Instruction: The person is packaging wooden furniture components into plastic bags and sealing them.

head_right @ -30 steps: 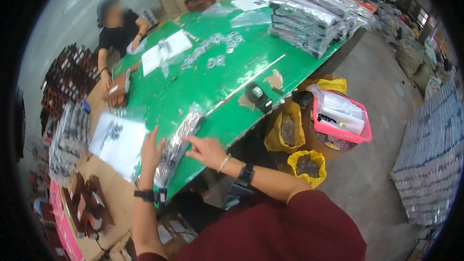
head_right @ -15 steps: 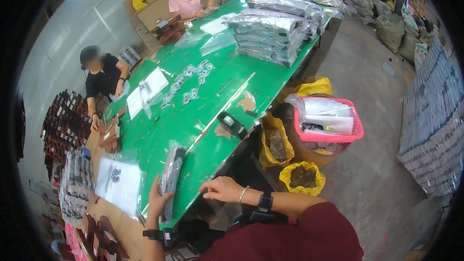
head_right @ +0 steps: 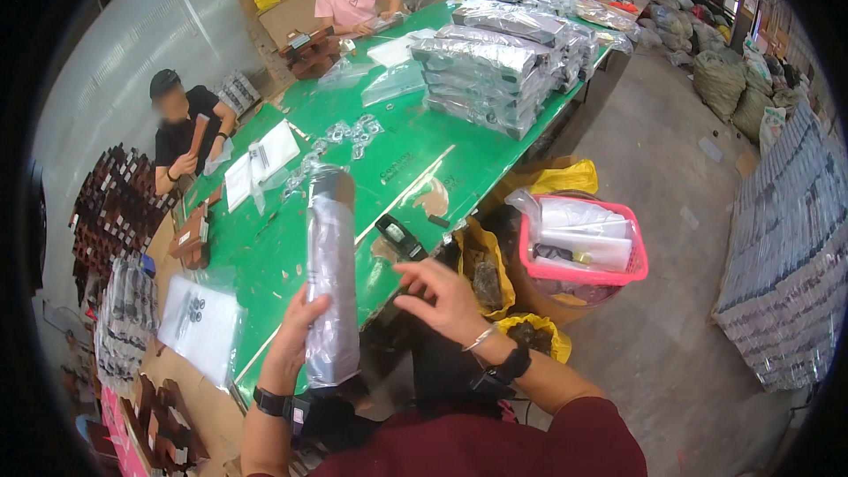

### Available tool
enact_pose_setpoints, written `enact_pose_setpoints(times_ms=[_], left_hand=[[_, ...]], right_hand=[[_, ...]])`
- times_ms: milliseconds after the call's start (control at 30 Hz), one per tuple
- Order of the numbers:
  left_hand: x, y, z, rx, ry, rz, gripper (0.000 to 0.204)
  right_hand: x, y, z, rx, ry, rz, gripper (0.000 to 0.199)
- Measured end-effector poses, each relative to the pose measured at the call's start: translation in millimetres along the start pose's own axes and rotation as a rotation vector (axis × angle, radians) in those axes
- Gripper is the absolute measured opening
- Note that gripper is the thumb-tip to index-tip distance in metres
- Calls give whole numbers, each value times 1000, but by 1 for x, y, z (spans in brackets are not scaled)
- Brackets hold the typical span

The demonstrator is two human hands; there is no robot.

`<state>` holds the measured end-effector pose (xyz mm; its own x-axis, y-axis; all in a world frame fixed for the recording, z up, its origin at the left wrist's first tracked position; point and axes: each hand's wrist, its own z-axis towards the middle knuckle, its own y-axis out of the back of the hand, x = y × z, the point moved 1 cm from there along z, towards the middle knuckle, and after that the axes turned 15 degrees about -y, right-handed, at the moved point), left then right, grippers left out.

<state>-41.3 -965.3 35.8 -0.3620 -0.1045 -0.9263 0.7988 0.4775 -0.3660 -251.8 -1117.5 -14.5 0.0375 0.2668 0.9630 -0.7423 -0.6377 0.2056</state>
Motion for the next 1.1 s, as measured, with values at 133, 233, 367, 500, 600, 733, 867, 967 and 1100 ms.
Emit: enact_pose_setpoints(times_ms=[133,233,367,500,600,733,867,967,1100], left_hand=[[-14,-34,23,444,-633,1228,83],[-23,-67,41,630,-743,1571,80],[-16,-93,79,868,-1047,1652,73],[-22,-105,119,894,-1094,1696,77],[-34,-114,139,788,-1124,1787,80],[-55,-111,134,426,-1211,1569,80],[-34,-56,112,393,-969,1513,72],[-2,25,82,291,-702,1502,72],[16,90,6,84,-472,1471,63]], right_hand=[[56,56,4,-373,507,-558,59],[63,75,21,-116,383,-918,89],[10,87,18,118,132,-600,94],[-15,74,39,-122,201,-745,83],[-24,81,74,-325,207,-622,78],[-52,116,141,-416,95,-576,73],[-104,151,211,-367,-92,-796,68],[-149,140,230,-657,-57,-989,69],[-161,119,246,-422,182,-1140,58]])
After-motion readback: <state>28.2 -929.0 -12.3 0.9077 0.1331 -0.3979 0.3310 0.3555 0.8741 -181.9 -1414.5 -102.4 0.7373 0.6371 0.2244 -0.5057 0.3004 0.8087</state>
